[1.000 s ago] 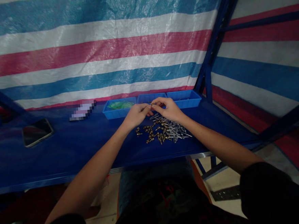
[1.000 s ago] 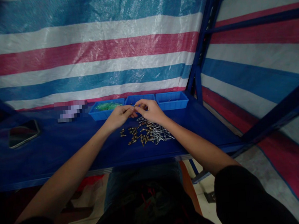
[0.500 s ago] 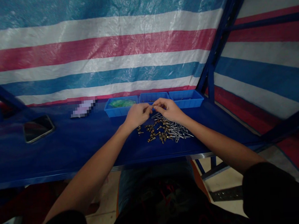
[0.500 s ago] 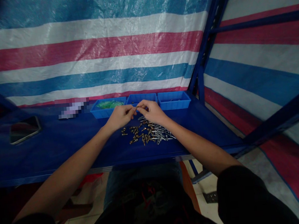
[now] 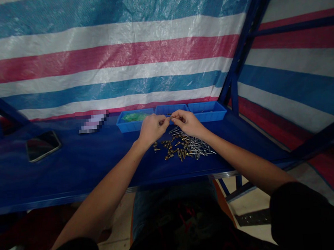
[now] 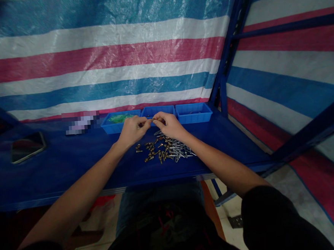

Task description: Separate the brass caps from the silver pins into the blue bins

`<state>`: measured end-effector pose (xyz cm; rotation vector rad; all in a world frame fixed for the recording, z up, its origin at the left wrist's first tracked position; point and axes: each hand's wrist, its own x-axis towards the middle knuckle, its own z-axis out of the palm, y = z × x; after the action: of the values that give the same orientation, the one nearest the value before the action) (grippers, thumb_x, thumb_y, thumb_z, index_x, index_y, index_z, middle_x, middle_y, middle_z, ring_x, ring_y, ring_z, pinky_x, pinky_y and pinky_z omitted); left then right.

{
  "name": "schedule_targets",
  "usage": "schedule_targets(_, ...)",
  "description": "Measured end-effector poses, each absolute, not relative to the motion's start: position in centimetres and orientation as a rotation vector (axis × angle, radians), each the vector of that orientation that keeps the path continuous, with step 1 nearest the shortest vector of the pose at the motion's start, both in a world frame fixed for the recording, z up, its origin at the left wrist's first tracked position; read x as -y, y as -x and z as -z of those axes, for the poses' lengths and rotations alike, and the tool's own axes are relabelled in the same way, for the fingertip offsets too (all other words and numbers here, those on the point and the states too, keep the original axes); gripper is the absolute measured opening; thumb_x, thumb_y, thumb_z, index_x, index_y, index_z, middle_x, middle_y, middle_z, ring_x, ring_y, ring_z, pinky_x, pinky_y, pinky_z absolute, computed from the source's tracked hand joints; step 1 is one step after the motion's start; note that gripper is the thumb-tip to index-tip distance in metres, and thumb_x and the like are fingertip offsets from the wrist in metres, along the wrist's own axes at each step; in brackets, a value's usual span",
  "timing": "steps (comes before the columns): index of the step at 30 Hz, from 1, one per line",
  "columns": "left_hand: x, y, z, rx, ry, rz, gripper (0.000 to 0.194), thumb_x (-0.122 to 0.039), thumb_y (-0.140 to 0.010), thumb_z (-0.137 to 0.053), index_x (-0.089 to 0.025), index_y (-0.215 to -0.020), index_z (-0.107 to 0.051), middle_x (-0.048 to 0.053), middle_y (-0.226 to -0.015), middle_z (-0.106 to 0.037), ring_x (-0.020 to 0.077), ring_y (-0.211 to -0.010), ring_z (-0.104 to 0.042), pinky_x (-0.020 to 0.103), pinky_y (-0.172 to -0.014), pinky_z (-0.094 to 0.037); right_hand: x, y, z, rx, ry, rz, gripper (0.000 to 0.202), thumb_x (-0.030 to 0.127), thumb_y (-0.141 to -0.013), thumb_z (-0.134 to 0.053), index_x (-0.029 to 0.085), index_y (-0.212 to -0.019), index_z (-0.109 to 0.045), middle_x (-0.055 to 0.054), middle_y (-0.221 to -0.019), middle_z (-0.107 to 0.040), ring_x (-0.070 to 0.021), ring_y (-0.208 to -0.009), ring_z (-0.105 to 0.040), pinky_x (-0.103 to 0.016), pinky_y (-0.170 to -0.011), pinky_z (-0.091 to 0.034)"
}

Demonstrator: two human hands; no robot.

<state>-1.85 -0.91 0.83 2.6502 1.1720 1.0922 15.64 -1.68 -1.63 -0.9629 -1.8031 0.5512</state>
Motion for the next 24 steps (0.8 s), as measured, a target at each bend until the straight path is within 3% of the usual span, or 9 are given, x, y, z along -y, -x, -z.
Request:
schedule_targets(3, 1.0, 1.8, -1.0, -1.191, -2.629, -1.103, 0.039, -0.03, -0.089, -0.047, -0.019, -0.053, -0.053, 0.001, -0.05, -0.05, 0.0159, -0.055, -0.046, 0.029, -0.057, -0.027, 1.9, -15.6, 1.4, 1.814, 0.987, -0.491, 0.014, 0.03, -0.085, -0.053, 0.018, -0.087, -0.059, -0.001, -0.073, -0.062, -0.0139, -0.066, -0.055, -0.028, -0.061, -0.042)
schedule_targets(11, 0.7, 1.7, -0.4, -1.057, -2.596, -0.851, 0.033, -0.032, -0.091, -0.046, -0.018, -0.069, -0.065, 0.002, -0.057, -0.062, 0.0137, -0.051, -0.05, 0.028, -0.056, -0.032, 1.5, -17.2, 0.7, 1.795, 1.117, -0.077, 0.013, 0.029, -0.085, -0.057, 0.019, -0.086, -0.065, -0.001, -0.069, -0.061, -0.0167, -0.066, -0.056, -0.032, -0.067, -0.043)
schedule_targets(15, 0.8, 1.3, 0.5, -0.925, -2.679, -0.663, 0.02, -0.03, -0.085, -0.055, -0.019, -0.087, -0.071, 0.003, -0.068, -0.069, 0.016, -0.06, -0.059, 0.028, -0.06, -0.036, 0.4, -18.5, 0.8, 1.706, 1.191, 0.145, 0.015, 0.029, -0.086, -0.058, 0.018, -0.09, -0.067, -0.003, -0.068, -0.062, -0.0197, -0.07, -0.056, -0.037, -0.076, -0.043)
schedule_targets(24, 1.2, 0.6, 0.9, -0.875, -2.769, -0.526, 0.017, -0.022, -0.085, -0.055, -0.017, -0.087, -0.071, 0.004, -0.075, -0.07, 0.0172, -0.072, -0.062, 0.029, -0.068, -0.042, -0.7, -18.6, 1.1, 1.703, 1.493, 0.335, 0.03, 0.032, -0.087, -0.057, 0.018, -0.111, -0.068, -0.011, -0.096, -0.069, -0.033, -0.104, -0.051, -0.046, -0.085, -0.041)
